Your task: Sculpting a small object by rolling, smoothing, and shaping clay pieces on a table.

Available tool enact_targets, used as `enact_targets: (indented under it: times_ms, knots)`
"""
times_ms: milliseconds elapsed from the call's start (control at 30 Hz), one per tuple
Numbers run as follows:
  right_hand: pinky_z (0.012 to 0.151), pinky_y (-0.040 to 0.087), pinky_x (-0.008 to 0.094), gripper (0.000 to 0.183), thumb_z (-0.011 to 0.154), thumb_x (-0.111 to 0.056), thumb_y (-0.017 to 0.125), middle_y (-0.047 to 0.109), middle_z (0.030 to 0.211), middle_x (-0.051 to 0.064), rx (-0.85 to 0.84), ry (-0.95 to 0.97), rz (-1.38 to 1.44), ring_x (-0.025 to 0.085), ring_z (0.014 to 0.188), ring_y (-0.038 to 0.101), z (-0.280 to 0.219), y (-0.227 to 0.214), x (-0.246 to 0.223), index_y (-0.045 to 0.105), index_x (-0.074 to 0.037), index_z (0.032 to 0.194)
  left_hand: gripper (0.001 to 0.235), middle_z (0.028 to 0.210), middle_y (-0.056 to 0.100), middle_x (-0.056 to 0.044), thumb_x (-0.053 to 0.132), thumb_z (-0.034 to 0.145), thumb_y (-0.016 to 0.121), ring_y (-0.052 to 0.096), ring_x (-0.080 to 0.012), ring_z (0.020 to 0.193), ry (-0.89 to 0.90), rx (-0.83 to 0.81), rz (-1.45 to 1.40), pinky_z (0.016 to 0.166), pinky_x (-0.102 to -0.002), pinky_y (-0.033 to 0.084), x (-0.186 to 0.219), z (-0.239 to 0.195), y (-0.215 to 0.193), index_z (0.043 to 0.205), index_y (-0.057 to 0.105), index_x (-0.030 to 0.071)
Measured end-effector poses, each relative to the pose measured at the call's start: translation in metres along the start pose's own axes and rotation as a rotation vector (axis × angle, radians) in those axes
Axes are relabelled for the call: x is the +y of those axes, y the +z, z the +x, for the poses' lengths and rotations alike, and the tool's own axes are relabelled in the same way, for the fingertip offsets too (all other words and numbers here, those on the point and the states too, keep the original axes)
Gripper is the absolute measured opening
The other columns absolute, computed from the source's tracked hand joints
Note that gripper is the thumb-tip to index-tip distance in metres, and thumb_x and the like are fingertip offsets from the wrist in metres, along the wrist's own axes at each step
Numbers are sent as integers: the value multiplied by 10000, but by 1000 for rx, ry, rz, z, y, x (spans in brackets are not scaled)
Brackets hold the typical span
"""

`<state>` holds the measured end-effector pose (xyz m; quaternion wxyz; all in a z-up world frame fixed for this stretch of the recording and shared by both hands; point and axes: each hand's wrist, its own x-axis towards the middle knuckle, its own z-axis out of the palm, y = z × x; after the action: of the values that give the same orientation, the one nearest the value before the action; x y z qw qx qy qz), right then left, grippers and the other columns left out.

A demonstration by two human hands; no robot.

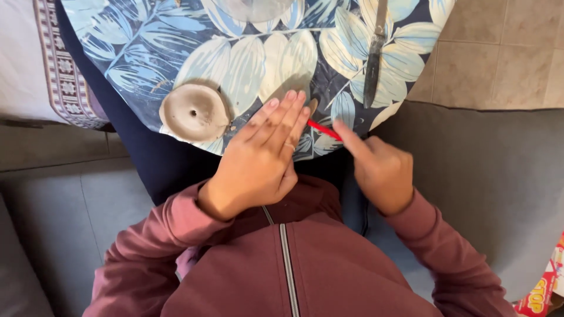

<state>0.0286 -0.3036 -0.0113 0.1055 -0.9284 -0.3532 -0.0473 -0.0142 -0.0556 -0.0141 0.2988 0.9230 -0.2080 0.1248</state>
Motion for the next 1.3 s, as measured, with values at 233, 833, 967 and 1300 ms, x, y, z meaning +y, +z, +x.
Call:
enact_targets:
  times_ms: [233, 833, 967, 1300]
  knots:
    - [515, 374, 376, 575, 900, 60, 671, 460, 627, 18, 82, 88, -194, 214, 483, 403, 14, 5, 13, 728, -138, 1437, 744, 1543, 468, -339, 208, 834, 594, 409, -401, 1496, 56, -51, -126, 1271, -447, 263, -17, 20, 3, 1452, 461, -182]
    - [542, 338, 338, 478, 862, 105, 729, 472, 720, 28, 207, 46, -113, 195, 555, 369, 3, -2, -14, 786, -54, 1309, 769, 1613, 396, -306, 181, 890, 622, 311, -376, 1552, 79, -140, -147, 1305, -462, 226, -19, 6, -5, 1524, 331, -142]
    - [557, 374, 334, 271, 885, 32, 767, 605, 822, 38, 248, -8, -107, 203, 591, 449, 2, -5, -18, 826, -41, 1140, 766, 1621, 384, -294, 155, 883, 615, 330, -362, 1553, 69, -150, -111, 1299, -446, 247, -16, 1, -8, 1526, 324, -141]
    - [566, 384, 312, 294, 809, 56, 903, 620, 922, 69, 341, -114, -83, 194, 634, 461, -6, 3, -17, 847, -48, 1078, 755, 1581, 477, -272, 120, 839, 597, 416, -350, 1516, 29, -137, -50, 1255, -427, 316, -9, -17, -18, 1511, 365, -137]
